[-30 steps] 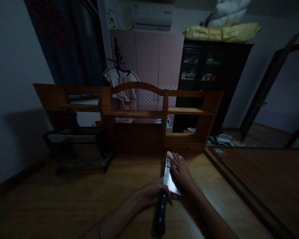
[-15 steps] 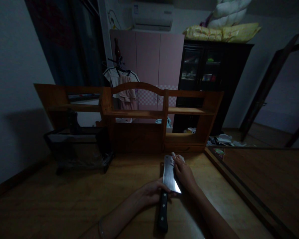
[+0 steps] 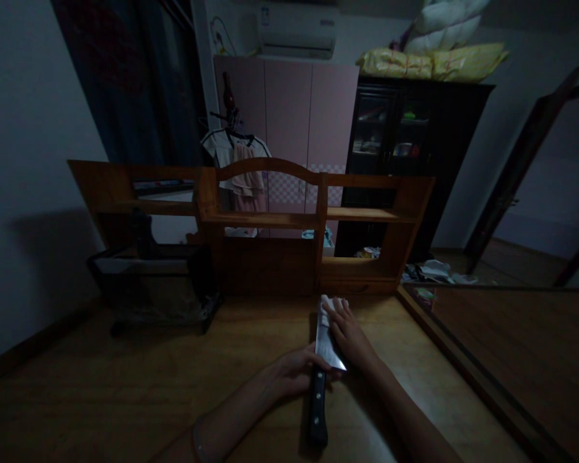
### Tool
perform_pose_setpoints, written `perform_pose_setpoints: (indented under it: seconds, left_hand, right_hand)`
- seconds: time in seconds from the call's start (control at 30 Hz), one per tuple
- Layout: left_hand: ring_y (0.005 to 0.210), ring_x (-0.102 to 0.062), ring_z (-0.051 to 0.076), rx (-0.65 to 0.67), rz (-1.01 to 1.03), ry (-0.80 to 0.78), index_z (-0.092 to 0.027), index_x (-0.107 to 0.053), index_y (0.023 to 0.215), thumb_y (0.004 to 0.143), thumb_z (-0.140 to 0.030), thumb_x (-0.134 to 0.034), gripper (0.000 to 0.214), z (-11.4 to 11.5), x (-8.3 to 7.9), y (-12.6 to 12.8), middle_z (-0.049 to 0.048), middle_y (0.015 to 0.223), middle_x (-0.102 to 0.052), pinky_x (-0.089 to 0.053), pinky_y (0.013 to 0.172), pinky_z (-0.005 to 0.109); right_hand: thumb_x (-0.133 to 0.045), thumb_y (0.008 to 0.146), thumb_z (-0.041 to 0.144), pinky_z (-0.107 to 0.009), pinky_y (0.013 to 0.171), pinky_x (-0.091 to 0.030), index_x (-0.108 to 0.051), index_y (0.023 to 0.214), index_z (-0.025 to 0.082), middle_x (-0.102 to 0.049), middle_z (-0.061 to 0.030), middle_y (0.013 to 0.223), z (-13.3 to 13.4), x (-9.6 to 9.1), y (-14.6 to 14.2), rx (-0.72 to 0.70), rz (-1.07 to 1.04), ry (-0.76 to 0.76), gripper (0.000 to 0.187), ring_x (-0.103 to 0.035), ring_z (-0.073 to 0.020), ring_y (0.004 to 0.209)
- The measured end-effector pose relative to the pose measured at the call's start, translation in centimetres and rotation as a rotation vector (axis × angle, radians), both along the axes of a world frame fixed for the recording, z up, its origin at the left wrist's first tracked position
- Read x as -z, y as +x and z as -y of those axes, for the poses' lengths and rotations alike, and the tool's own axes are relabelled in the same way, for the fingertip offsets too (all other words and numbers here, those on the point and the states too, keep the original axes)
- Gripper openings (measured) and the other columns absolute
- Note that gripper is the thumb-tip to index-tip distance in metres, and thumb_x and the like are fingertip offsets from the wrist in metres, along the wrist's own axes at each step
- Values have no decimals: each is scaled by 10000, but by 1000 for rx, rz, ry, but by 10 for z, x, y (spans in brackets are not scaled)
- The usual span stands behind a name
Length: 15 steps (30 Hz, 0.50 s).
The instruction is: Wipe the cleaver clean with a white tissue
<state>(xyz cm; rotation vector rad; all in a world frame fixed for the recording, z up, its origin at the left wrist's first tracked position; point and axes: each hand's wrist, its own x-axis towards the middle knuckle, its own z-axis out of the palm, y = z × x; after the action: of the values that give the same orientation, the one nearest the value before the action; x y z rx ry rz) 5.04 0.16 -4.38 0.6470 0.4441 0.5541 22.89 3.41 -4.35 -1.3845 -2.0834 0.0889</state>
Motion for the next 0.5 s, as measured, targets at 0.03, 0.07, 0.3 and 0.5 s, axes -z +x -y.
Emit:
perform_pose_setpoints:
  seconds: [0.03,0.07,0.3,0.5]
  left_hand:
    - [796,-647,177,1,3,2,-214,-514,1115,563,40,-625,618,0,0,0,49,893,-640,-450,832,316]
    - [795,-647,178,0,4,4,-218,-509,1124,568,37,-623,622,0,1,0,52,900,-640,-451,821,309]
    - [835,-649,210,-2,-33,-13,-206,-500,1141,564,32,-627,638,1,-1,-1,67,903,-630,-453,783,289]
    - [808,-649,213,14,-36,11,-189,-506,1144,571,14,-623,618,4,-7,-2,79,953,-631,-454,739,296]
  right_hand:
    - [-324,930,207,-474,1136,-177,-329,1408,277,-185,-2,1522,-1,1,1,10,-23,0,482,-47,-211,1407]
    - [-313,931,200,-466,1137,-184,-318,1412,272,-195,-4,1519,-2,2,1,14,-43,-1,487,-62,-205,1406]
    - [-316,906,154,-434,1135,-214,-336,1407,245,-227,-7,1510,-5,5,5,69,-120,1,510,-149,-190,1394]
    - [-327,906,160,-423,1123,-248,-387,1382,218,-285,-33,1490,-9,9,9,165,-171,17,484,-208,-197,1382]
